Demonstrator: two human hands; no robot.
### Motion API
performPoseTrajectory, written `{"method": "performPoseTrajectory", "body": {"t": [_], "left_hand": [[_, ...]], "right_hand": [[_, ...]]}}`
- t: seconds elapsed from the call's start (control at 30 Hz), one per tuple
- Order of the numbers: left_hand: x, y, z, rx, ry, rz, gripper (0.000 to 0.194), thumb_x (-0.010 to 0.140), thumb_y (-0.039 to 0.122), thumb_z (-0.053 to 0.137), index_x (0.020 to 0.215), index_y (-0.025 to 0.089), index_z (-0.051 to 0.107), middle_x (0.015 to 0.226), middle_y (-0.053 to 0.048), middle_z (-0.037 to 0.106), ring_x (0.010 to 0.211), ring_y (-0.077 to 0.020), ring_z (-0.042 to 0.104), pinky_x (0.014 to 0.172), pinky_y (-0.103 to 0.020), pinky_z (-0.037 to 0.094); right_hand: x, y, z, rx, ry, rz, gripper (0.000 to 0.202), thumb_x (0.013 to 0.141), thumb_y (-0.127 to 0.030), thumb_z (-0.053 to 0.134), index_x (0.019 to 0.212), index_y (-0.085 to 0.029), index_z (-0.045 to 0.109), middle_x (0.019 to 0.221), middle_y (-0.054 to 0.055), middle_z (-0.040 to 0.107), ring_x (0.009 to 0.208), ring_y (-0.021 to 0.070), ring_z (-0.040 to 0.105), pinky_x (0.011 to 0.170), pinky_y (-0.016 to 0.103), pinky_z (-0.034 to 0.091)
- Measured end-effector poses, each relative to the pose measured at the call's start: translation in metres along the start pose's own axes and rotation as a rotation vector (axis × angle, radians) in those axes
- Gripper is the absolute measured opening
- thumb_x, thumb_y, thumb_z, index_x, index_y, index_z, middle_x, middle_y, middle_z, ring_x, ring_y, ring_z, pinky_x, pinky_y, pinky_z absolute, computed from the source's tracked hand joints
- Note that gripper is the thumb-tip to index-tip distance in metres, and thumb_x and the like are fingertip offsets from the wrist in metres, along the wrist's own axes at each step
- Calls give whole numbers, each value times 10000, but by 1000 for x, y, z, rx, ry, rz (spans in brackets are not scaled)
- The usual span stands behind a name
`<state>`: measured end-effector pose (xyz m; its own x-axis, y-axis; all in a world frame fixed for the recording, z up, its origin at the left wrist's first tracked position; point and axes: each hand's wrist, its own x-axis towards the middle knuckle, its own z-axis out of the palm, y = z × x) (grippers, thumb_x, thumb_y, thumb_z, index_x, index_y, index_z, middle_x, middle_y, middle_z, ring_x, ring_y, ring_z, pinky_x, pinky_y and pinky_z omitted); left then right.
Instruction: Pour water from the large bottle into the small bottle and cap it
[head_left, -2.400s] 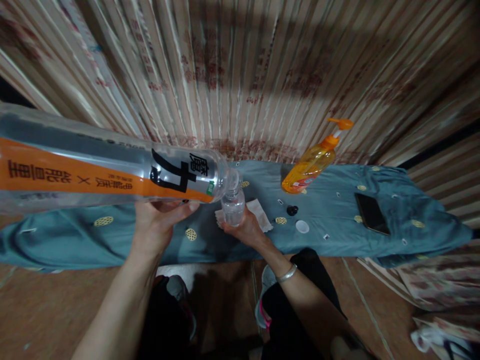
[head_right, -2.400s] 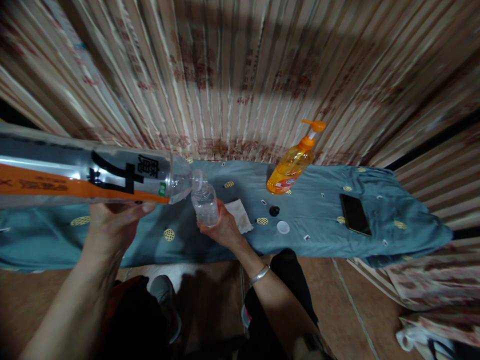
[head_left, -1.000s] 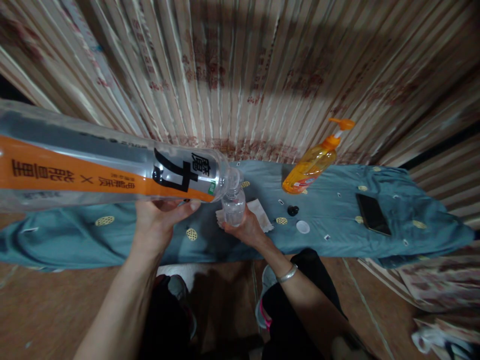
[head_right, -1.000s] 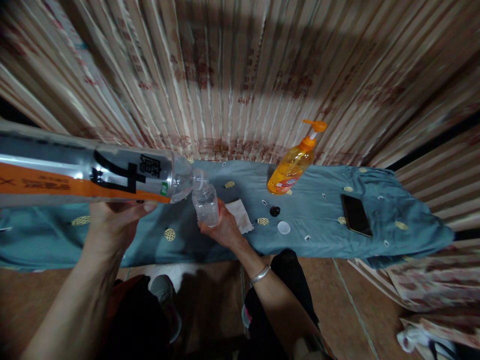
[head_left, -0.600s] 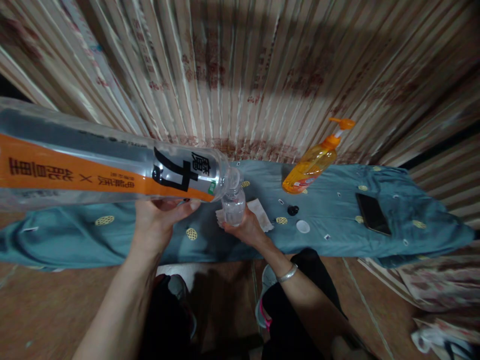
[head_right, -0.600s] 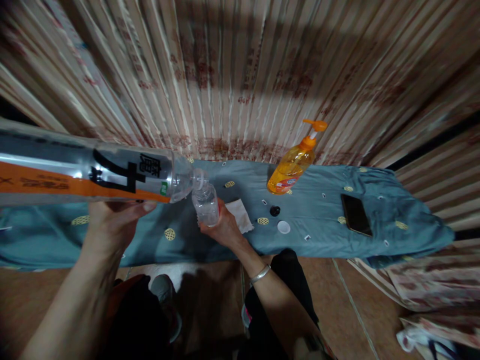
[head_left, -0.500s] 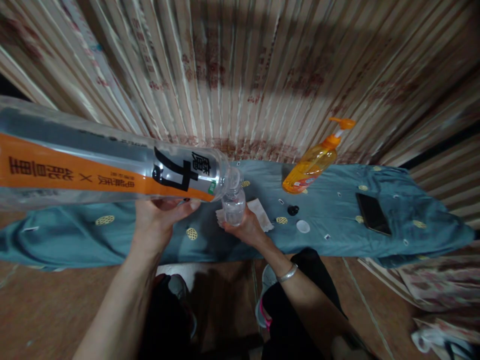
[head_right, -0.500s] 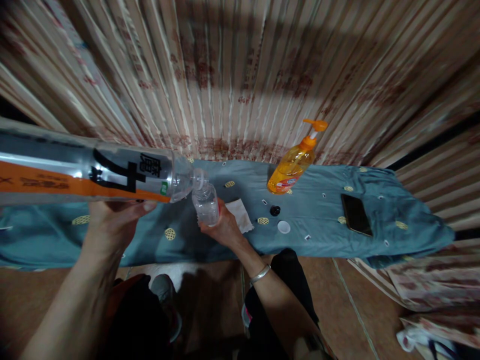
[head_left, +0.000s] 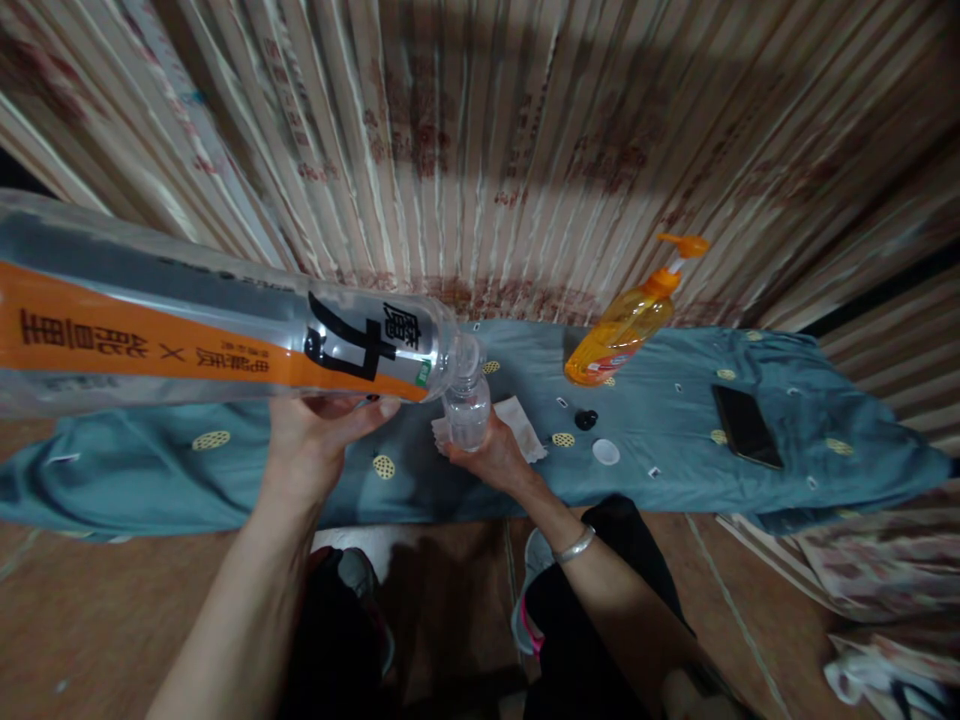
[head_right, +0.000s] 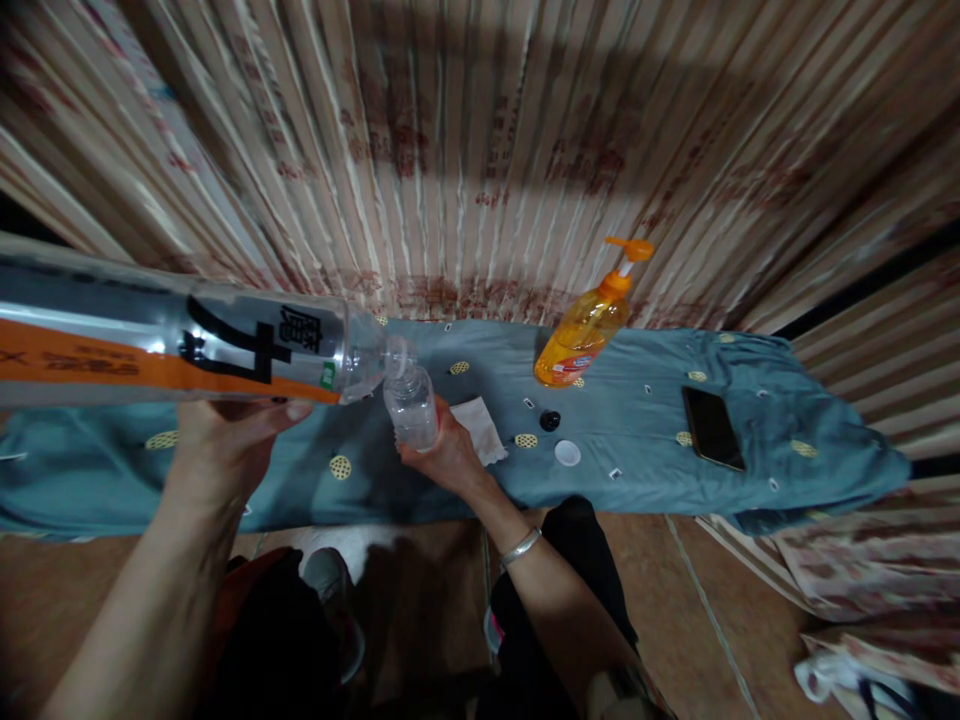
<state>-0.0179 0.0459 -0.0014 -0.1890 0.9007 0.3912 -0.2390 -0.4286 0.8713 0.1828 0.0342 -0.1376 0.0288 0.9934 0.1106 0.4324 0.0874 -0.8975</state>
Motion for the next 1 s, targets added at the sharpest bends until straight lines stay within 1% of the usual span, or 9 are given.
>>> {"method": "performPoseTrajectory", "body": {"t": [0.1, 0.23, 0.43, 0.53, 0.63, 0.73, 0.8, 0.9, 1.0], "left_hand": [[0, 0, 0, 6, -12, -2, 481, 491, 148, 1038, 880, 290, 794, 786, 46, 835, 739, -185, 805, 710, -294, 697], [0, 0, -2, 1, -6, -24, 584, 461, 132, 1038, 979, 295, 824, 793, 42, 847, 741, -177, 813, 711, -264, 698], [1, -3, -5, 48, -28, 22, 651, 537, 213, 1052, 1144, 287, 827, 802, 40, 848, 728, -205, 818, 675, -311, 703], [1, -4, -4, 28, -32, 33, 630, 535, 186, 1045, 1115, 293, 822, 836, 40, 854, 742, -192, 820, 700, -304, 712], [1, -3, -3, 11, -28, 22, 590, 518, 151, 1021, 1054, 292, 819, 801, 43, 851, 724, -171, 811, 690, -262, 704], [2, -2, -2, -11, -22, 1, 637, 489, 115, 1002, 1070, 294, 809, 764, 65, 835, 714, -161, 812, 696, -236, 698], [2, -1, -1, -23, -18, -13, 680, 471, 86, 990, 1088, 299, 799, 791, 77, 838, 722, -154, 818, 718, -229, 699], [2, 0, -1, -32, -8, -41, 693, 451, 66, 978, 1074, 302, 789, 857, 71, 859, 722, -150, 825, 733, -227, 703], [2, 1, -1, -34, 5, -57, 703, 426, 67, 977, 1061, 302, 787, 858, 68, 863, 713, -161, 829, 734, -235, 708]], "right_hand": [[0, 0, 0, 4, 8, -18, 749, 760, -333, 937, 1440, -257, 632, 1245, 107, 861, 1094, 370, 852, 1013, 577, 732], [0, 0, -1, 12, -6, -4, 800, 734, -311, 952, 1463, -234, 631, 1288, 121, 852, 1142, 380, 842, 1034, 573, 724], [0, -1, -1, 15, -12, -9, 784, 752, -334, 938, 1463, -203, 636, 1271, 126, 857, 1121, 379, 845, 1015, 581, 724], [-1, -2, -1, 13, -7, -1, 789, 745, -310, 947, 1464, -210, 636, 1300, 134, 852, 1144, 382, 840, 1041, 570, 715], [-1, -4, -2, 6, -18, 11, 794, 750, -302, 941, 1473, -206, 626, 1304, 136, 852, 1157, 383, 839, 1039, 552, 716], [-1, -5, -2, -5, -15, 7, 781, 750, -303, 938, 1462, -210, 629, 1283, 134, 854, 1162, 379, 839, 1031, 556, 721], [0, -4, -2, -10, -7, 5, 782, 738, -297, 943, 1452, -216, 634, 1268, 130, 854, 1154, 376, 841, 1026, 564, 725], [0, -2, -1, -15, 3, 3, 789, 732, -292, 939, 1454, -216, 630, 1255, 125, 851, 1131, 369, 845, 1026, 566, 726], [0, 0, 1, -19, 7, -1, 781, 732, -297, 930, 1449, -206, 632, 1238, 125, 851, 1112, 367, 849, 1011, 559, 729]]}}
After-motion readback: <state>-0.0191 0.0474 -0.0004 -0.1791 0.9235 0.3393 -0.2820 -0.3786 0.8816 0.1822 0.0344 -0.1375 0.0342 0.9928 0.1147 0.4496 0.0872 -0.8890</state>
